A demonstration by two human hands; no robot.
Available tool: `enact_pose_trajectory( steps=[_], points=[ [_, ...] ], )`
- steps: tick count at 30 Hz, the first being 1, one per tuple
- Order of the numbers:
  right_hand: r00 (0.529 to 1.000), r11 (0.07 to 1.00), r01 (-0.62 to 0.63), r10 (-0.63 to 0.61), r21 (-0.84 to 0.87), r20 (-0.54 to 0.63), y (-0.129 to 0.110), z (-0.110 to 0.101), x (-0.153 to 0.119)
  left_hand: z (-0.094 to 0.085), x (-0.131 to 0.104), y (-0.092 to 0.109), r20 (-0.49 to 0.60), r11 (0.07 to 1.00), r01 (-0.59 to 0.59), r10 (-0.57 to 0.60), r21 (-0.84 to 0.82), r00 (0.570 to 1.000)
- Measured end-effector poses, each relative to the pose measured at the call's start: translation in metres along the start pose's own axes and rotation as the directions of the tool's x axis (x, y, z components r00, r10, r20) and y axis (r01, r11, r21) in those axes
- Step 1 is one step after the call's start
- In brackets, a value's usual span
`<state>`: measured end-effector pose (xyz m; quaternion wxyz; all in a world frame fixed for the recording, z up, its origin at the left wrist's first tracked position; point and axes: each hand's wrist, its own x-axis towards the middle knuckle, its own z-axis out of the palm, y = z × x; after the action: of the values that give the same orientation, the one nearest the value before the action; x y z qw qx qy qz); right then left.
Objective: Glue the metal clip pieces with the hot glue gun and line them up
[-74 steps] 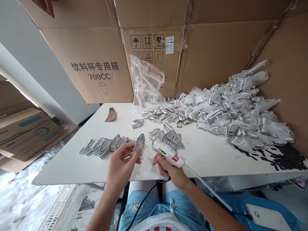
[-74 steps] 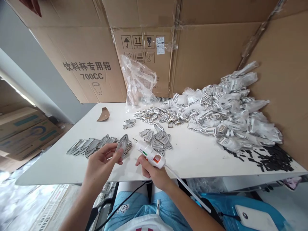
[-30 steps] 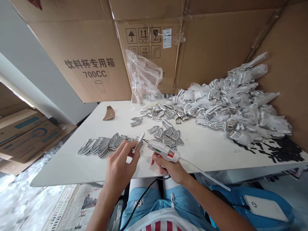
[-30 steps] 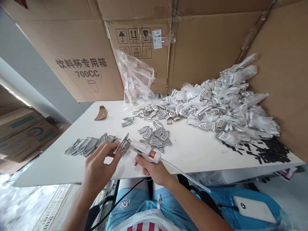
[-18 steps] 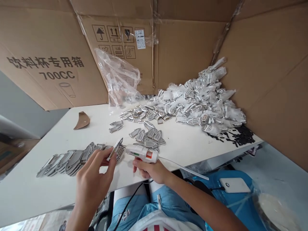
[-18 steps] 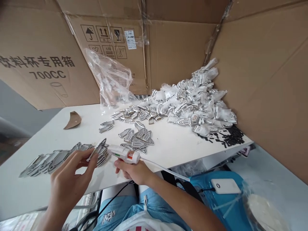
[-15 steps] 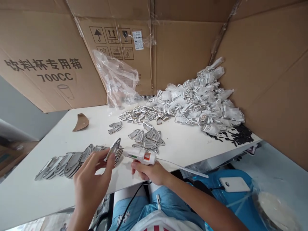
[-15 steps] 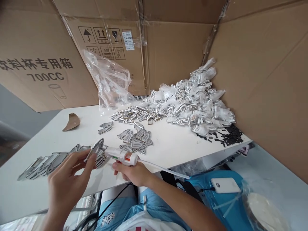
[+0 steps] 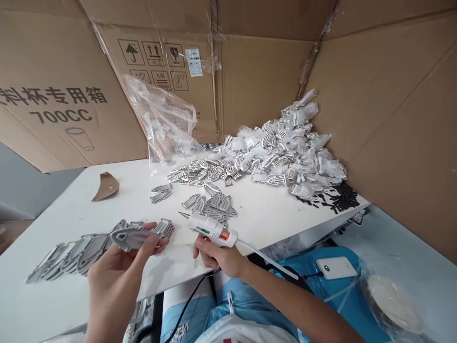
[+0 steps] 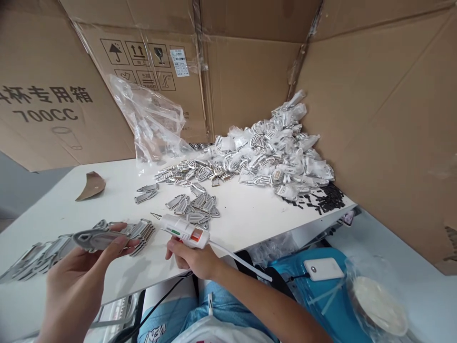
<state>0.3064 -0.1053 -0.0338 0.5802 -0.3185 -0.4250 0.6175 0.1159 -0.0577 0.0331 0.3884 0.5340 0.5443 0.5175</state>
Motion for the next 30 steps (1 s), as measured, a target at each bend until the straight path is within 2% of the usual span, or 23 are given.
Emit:
enact_pose_trajectory(
  steps=[7, 14, 16, 20, 25, 30],
  points=[
    [1.000, 1.000, -0.011, 0.010, -0.016, -0.028, 0.002, 0.001, 0.001, -0.003, -0.001, 0.000, 0.016, 0.986, -0.091, 0.089, 0.143, 0.996],
    [0.988, 0.990, -0.122, 0.114, -0.075, -0.104, 0.007, 0.003, -0.002, -0.001, 0.003, -0.013, -0.014, 1.000, 0.013, -0.013, 0.021, 1.000],
    [0.981, 0.984, -0.163, 0.155, -0.066, -0.117, 0.007, 0.005, -0.004, -0.001, 0.004, -0.015, 0.006, 0.999, 0.031, -0.031, -0.021, 1.000],
    [0.985, 0.983, -0.156, 0.147, -0.094, -0.096, 0.006, 0.008, -0.007, -0.003, 0.002, -0.016, 0.067, 0.997, 0.029, -0.024, -0.078, 0.997],
    [0.988, 0.978, -0.153, 0.149, -0.145, -0.035, 0.005, 0.011, -0.009, -0.005, -0.002, -0.014, 0.070, 0.995, 0.014, -0.007, -0.097, 0.998],
    [0.981, 0.964, -0.190, 0.178, -0.186, -0.080, 0.009, 0.011, -0.008, -0.005, -0.006, -0.009, 0.077, 0.993, 0.000, 0.009, -0.114, 0.997]
  ],
)
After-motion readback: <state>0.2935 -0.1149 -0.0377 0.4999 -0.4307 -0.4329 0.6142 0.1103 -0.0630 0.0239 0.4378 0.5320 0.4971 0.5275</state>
